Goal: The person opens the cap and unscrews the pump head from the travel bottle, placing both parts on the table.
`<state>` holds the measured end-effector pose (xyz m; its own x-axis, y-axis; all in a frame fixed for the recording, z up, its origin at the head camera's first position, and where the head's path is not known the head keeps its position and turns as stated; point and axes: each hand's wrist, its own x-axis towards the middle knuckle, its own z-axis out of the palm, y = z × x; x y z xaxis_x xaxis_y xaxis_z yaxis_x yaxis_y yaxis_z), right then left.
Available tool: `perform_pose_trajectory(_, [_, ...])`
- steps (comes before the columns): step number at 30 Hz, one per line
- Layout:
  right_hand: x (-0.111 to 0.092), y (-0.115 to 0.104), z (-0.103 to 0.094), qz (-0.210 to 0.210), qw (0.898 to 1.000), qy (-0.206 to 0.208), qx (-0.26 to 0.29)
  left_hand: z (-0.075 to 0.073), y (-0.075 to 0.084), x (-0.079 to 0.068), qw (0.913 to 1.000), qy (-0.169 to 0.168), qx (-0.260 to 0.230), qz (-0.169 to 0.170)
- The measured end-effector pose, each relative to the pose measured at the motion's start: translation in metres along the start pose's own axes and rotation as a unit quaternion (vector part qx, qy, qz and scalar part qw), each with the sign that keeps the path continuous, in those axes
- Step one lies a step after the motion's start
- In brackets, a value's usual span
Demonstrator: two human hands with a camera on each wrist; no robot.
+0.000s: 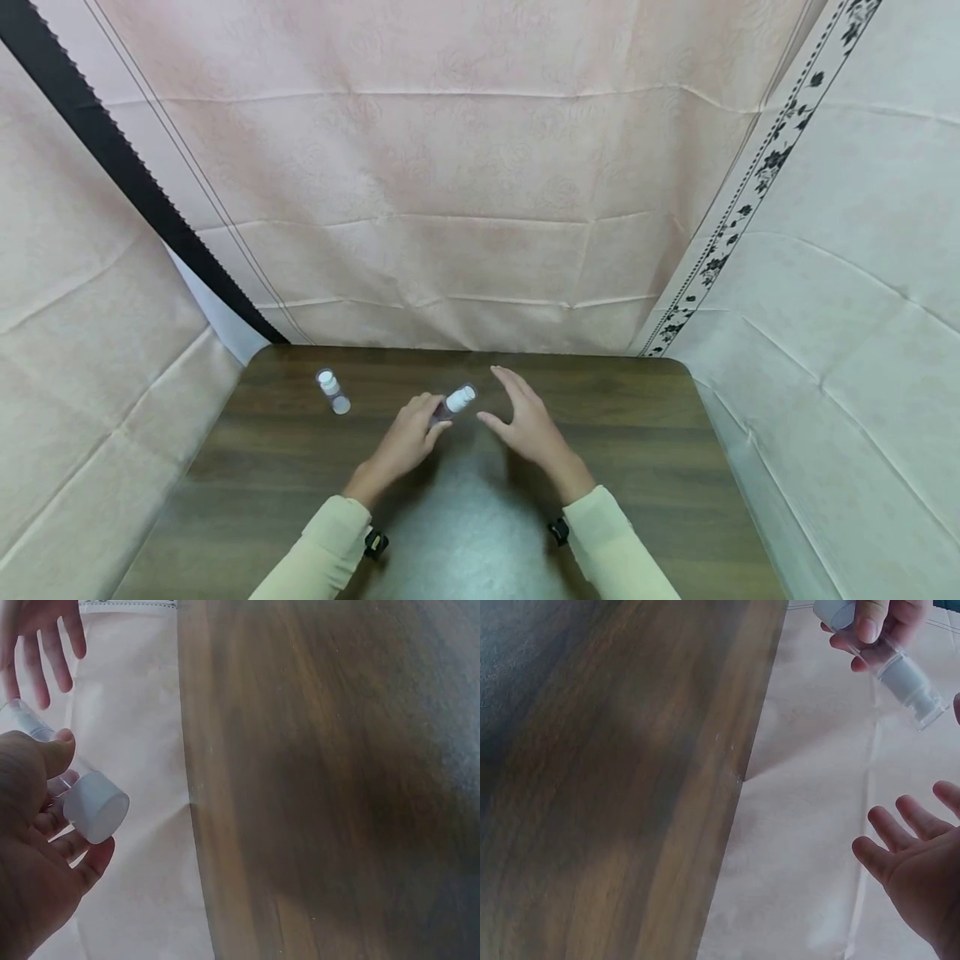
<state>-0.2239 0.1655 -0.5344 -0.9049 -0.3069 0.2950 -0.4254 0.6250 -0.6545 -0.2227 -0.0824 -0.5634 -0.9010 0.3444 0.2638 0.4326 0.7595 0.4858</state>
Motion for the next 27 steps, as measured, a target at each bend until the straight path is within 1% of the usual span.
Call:
perform_pose_trajectory(7, [-0.002,0.001,-0.007,-0.022,1.0,-0.003,-0.01,0.0,0.012,0.0,0.998,-0.01,0.057,0.025])
perform_pose_trajectory(13, [-0.002,-0.002,-0.009,-0.048,0.999,-0.016,-0.02,0.001,0.021,0.004,0.992,-0.016,0.113,0.054])
perform_pose_trajectory(16, [-0.001,-0.004,-0.009,-0.061,0.998,-0.02,-0.019,0.0,0.026,0.005,0.9891,-0.019,0.129,0.07])
perform_pose_trajectory(22, [-0.001,-0.003,-0.007,-0.069,0.997,-0.023,-0.01,0.002,0.032,0.008,0.9833,-0.025,0.155,0.093])
perform_pose_trajectory(27, [-0.004,0.001,-0.005,-0.073,0.997,-0.026,0.002,0.005,0.035,0.008,0.9781,-0.03,0.177,0.105])
